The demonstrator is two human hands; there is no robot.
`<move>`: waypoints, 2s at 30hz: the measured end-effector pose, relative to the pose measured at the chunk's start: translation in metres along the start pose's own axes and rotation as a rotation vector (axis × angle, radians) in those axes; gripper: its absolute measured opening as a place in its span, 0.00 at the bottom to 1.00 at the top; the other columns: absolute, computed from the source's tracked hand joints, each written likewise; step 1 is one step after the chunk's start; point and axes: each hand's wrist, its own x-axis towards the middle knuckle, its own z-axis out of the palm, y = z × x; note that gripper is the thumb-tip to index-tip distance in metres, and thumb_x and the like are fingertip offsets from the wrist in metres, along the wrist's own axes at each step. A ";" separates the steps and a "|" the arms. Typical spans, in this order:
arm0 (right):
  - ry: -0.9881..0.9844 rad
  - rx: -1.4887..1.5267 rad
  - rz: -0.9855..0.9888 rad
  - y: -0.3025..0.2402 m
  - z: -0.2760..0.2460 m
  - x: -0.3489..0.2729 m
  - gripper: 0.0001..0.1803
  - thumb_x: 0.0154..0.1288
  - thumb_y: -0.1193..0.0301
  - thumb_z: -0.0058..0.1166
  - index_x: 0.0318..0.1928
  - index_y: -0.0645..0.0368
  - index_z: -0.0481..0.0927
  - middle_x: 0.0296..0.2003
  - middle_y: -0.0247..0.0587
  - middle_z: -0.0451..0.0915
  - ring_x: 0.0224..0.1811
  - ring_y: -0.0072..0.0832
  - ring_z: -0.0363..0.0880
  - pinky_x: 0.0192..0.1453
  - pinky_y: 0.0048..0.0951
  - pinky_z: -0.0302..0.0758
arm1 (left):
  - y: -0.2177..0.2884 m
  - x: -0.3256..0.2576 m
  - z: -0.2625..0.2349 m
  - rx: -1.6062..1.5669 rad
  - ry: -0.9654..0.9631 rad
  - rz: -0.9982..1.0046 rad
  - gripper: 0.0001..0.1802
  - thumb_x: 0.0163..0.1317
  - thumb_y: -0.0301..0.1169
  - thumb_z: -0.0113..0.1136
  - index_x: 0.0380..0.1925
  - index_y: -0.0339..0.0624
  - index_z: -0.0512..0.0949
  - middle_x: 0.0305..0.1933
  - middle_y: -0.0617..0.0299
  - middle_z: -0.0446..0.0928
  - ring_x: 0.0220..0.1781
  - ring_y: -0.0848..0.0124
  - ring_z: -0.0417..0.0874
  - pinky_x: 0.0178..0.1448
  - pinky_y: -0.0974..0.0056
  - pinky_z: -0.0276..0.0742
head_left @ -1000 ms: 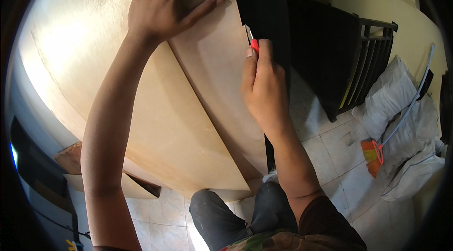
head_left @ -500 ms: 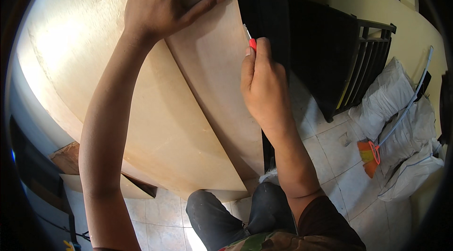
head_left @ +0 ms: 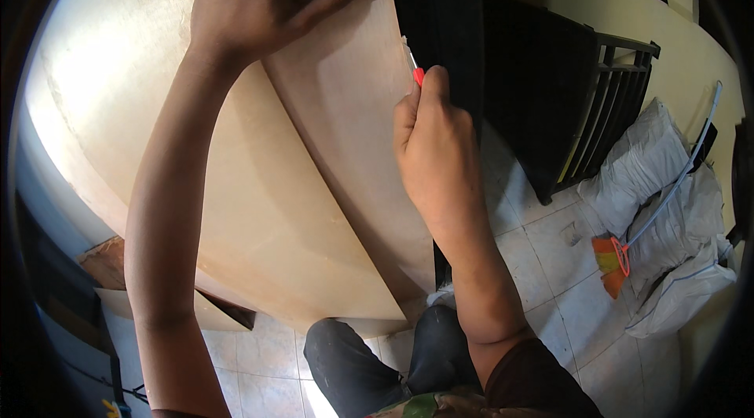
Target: The person uses a red utility knife to cut and trim the edge of a large, light-colored wooden board. They hold the board steady with one hand while scoring and slicing along the edge with the other, occasionally adjusting their position on the floor.
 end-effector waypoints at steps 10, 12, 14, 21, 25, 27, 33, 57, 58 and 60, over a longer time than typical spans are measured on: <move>0.030 -0.004 -0.004 0.010 0.011 -0.011 0.11 0.81 0.71 0.45 0.46 0.71 0.71 0.23 0.62 0.84 0.29 0.50 0.90 0.25 0.38 0.88 | -0.001 0.001 0.004 0.034 0.034 0.015 0.44 0.65 0.68 0.57 0.73 0.55 0.69 0.83 0.45 0.58 0.87 0.48 0.51 0.88 0.39 0.44; 0.039 0.007 -0.002 0.011 0.013 -0.013 0.11 0.80 0.71 0.46 0.46 0.71 0.71 0.22 0.61 0.83 0.29 0.51 0.90 0.25 0.39 0.88 | 0.000 0.000 0.005 0.034 0.033 0.015 0.46 0.63 0.69 0.57 0.73 0.55 0.68 0.83 0.44 0.57 0.87 0.48 0.51 0.88 0.38 0.43; 0.061 0.017 -0.013 0.013 0.015 -0.015 0.11 0.80 0.71 0.46 0.46 0.70 0.70 0.21 0.60 0.83 0.28 0.52 0.89 0.26 0.40 0.88 | 0.002 -0.001 0.006 0.043 0.021 0.011 0.49 0.60 0.72 0.58 0.73 0.53 0.68 0.83 0.43 0.56 0.87 0.47 0.49 0.88 0.37 0.42; 0.028 -0.038 0.001 0.023 0.020 -0.028 0.11 0.80 0.71 0.46 0.46 0.70 0.69 0.21 0.62 0.82 0.28 0.52 0.89 0.24 0.42 0.86 | 0.030 -0.003 0.016 0.042 0.052 -0.098 0.67 0.46 0.82 0.60 0.75 0.43 0.62 0.84 0.41 0.51 0.88 0.44 0.43 0.88 0.35 0.37; 0.056 -0.027 -0.019 0.028 0.023 -0.034 0.11 0.80 0.71 0.46 0.47 0.70 0.69 0.21 0.62 0.82 0.27 0.53 0.88 0.23 0.42 0.85 | 0.031 -0.004 0.019 0.044 0.096 -0.088 0.70 0.43 0.84 0.60 0.76 0.43 0.60 0.84 0.41 0.50 0.88 0.44 0.43 0.88 0.36 0.36; 0.062 -0.039 -0.035 0.031 0.024 -0.035 0.10 0.80 0.71 0.46 0.46 0.69 0.69 0.21 0.62 0.82 0.27 0.53 0.88 0.23 0.42 0.85 | 0.030 -0.005 0.022 0.081 0.109 -0.082 0.72 0.42 0.84 0.60 0.77 0.43 0.59 0.85 0.42 0.50 0.88 0.45 0.43 0.88 0.36 0.36; 0.004 -0.055 0.002 0.031 0.021 -0.038 0.10 0.80 0.71 0.46 0.46 0.69 0.69 0.21 0.62 0.82 0.27 0.53 0.88 0.24 0.43 0.86 | 0.029 -0.008 0.021 0.117 0.041 -0.100 0.73 0.42 0.85 0.60 0.79 0.45 0.55 0.85 0.42 0.49 0.88 0.45 0.42 0.88 0.36 0.36; 0.075 0.192 -0.028 0.028 0.005 -0.052 0.09 0.82 0.71 0.45 0.48 0.67 0.69 0.23 0.61 0.82 0.29 0.56 0.87 0.26 0.45 0.83 | 0.031 -0.005 0.017 0.054 0.071 -0.160 0.52 0.68 0.71 0.45 0.78 0.41 0.60 0.85 0.43 0.52 0.88 0.47 0.45 0.88 0.39 0.35; 0.076 0.170 -0.044 0.024 0.005 -0.048 0.09 0.82 0.71 0.45 0.49 0.67 0.69 0.22 0.61 0.82 0.30 0.56 0.87 0.26 0.45 0.83 | 0.031 -0.005 0.016 0.050 0.067 -0.161 0.51 0.68 0.70 0.45 0.78 0.42 0.61 0.85 0.43 0.52 0.88 0.46 0.45 0.88 0.39 0.35; 0.081 0.117 -0.080 0.015 0.007 -0.035 0.10 0.82 0.71 0.45 0.49 0.67 0.69 0.22 0.61 0.82 0.30 0.56 0.87 0.25 0.45 0.82 | 0.030 -0.006 0.015 0.039 0.068 -0.169 0.49 0.69 0.68 0.45 0.78 0.42 0.61 0.85 0.42 0.52 0.88 0.46 0.46 0.88 0.39 0.36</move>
